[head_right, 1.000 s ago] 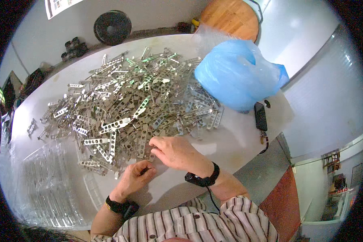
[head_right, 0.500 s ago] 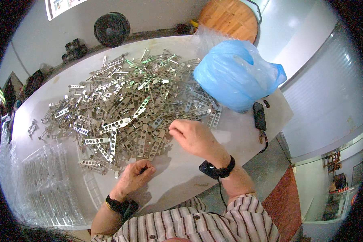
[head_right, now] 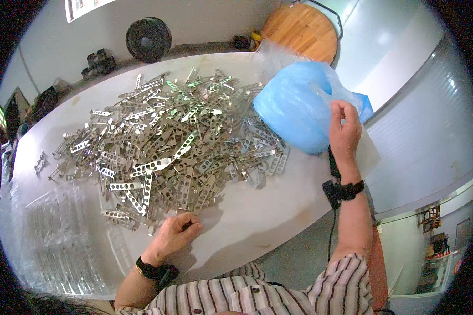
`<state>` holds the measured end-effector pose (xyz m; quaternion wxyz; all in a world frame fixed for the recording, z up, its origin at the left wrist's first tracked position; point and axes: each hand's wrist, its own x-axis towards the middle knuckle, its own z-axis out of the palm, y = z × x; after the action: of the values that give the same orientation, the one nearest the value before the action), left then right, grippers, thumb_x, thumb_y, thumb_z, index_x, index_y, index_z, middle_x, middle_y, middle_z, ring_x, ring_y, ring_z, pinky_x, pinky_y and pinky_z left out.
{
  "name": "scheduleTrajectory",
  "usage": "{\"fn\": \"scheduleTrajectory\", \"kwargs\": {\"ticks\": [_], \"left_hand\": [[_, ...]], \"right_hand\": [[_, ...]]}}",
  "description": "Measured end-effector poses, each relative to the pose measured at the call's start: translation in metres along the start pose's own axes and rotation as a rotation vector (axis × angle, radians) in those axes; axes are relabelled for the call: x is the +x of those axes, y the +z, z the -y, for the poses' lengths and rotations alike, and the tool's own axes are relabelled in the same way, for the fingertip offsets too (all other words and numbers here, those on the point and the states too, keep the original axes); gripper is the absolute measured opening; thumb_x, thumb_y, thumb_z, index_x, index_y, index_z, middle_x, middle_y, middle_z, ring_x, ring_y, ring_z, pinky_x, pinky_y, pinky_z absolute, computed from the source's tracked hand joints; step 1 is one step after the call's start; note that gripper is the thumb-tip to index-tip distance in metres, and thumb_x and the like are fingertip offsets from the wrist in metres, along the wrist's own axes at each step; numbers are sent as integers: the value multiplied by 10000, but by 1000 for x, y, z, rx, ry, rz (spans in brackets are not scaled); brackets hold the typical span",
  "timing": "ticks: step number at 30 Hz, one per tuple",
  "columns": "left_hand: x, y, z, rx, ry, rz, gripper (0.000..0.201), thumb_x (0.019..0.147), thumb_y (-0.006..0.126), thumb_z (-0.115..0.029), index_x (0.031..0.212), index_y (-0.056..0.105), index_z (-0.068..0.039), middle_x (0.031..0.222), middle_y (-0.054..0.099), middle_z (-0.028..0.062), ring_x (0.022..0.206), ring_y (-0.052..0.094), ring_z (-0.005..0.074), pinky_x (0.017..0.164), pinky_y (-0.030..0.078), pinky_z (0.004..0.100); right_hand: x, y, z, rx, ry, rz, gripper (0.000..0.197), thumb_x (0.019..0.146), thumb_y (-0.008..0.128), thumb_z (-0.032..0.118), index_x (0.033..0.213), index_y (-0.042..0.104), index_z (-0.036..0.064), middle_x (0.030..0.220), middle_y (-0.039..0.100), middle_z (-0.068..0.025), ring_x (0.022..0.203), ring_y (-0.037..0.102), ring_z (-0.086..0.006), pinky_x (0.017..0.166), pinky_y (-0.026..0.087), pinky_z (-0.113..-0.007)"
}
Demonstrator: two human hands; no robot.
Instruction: Packing metal brackets into plastic sleeves and then into a tray at a workstation.
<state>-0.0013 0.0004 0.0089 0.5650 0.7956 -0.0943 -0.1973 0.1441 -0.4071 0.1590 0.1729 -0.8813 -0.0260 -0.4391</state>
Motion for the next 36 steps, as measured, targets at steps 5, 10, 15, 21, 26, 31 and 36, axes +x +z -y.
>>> {"fn": "scheduleTrajectory", "kwargs": {"ticks": [5,10,15,21,26,31,36], "left_hand": [[3,2,7,-22,-2,15,198,940,681,-202,900,636,-13,669,540,49,630,481,109,576,442,314],[-1,2,6,-58,-6,2,199,942,675,-205,894,638,-16,664,549,60,624,492,119,575,444,318],[-2,-1,1,48,11,-22,221,977,651,-216,884,615,-19,671,519,-10,640,460,76,562,409,276],[1,2,10,-32,116,-36,210,981,630,-206,889,606,-18,665,488,21,630,452,85,556,400,294],[0,0,8,-83,109,-28,223,987,622,-210,888,594,-12,675,488,20,630,455,91,561,407,307],[0,2,12,-58,61,10,197,974,634,-184,896,591,-8,687,520,25,657,468,96,590,424,312],[1,4,20,-95,125,1,196,971,640,-185,912,595,-4,703,541,40,660,478,106,598,434,325]], "right_hand": [[12,12,-71,-152,120,241,232,949,630,198,1109,625,31,1110,678,-159,1007,648,-327,877,508,-405],[-8,38,-70,-140,171,515,373,871,673,216,1187,608,29,1187,665,-198,1140,624,-378,958,488,-446],[-16,49,-67,-145,88,530,428,858,666,191,1247,598,27,1202,658,-211,1151,618,-383,980,480,-429],[-6,33,1,-91,38,275,264,920,639,111,1170,630,26,1073,675,-164,953,650,-259,883,507,-381],[-49,44,85,291,-190,377,95,920,648,48,1008,649,12,959,668,-119,852,658,-254,793,521,-354],[-99,83,167,561,-203,690,86,895,670,49,980,660,39,968,671,-135,904,669,-300,782,528,-367],[-122,136,210,572,-425,659,177,908,647,104,1076,642,51,1077,658,-122,1007,634,-327,887,504,-427]]}}
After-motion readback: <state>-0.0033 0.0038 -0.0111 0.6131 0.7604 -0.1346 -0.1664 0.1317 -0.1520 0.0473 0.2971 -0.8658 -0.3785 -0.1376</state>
